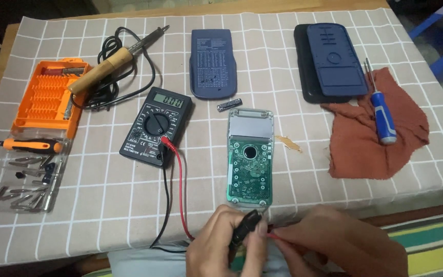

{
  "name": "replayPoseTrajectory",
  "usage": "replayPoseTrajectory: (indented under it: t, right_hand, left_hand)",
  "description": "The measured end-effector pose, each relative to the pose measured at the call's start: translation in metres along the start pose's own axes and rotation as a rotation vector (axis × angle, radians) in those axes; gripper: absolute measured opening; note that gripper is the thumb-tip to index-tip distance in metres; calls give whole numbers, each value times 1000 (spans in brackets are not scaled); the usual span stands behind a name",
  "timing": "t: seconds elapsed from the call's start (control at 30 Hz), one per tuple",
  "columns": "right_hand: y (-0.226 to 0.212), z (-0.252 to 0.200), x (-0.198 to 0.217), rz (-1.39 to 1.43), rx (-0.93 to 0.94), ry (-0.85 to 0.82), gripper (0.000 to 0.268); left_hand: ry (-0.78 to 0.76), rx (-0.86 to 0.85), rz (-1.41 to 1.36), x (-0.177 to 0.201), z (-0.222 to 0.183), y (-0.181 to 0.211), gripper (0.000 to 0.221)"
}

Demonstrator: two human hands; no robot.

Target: Using a digital multimeter to test various points on a disassembled calculator's circuit board.

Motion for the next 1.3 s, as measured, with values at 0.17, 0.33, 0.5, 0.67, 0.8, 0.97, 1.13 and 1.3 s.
replayPoseTrajectory:
  t: [0.17,0.33,0.5,0.67,0.8,0.97,1.13,1.3]
  right_hand:
    - [-37,-95,34,217,80,1304,5]
    - [-39,-97,44,365,323,1189,10]
    - [-36,-95,42,303,321,1167,17]
    - [-26,-47,31,101,294,526,34]
    - [-60,-116,52,450,482,1316,14]
    - [-65,-111,52,573,516,1302,9]
    - [-67,-107,47,563,468,1386,8]
    - [-60,-97,36,527,278,1312,7]
  left_hand:
    - [-84,134,17,-3,-4,-24,28]
    - [-75,39,-164,8,6,-8,23]
    - [-254,-151,-137,21,13,18,10]
    - [-279,-175,-70,24,12,20,15]
    - [-152,-248,-87,24,13,28,10]
    - [21,-141,-106,15,2,15,13]
    - [148,23,-159,3,-7,-1,23]
    - [248,304,-366,-11,-22,-27,25]
Point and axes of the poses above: each hand's wrist, its own z-axis towards the middle knuckle, its own x-axis out of the back of the hand, y = z × x, the point moved 8 cm from there along z, towards the middle knuckle, and after that the axes turned 8 degrees about -y, right-handed, at the moved point
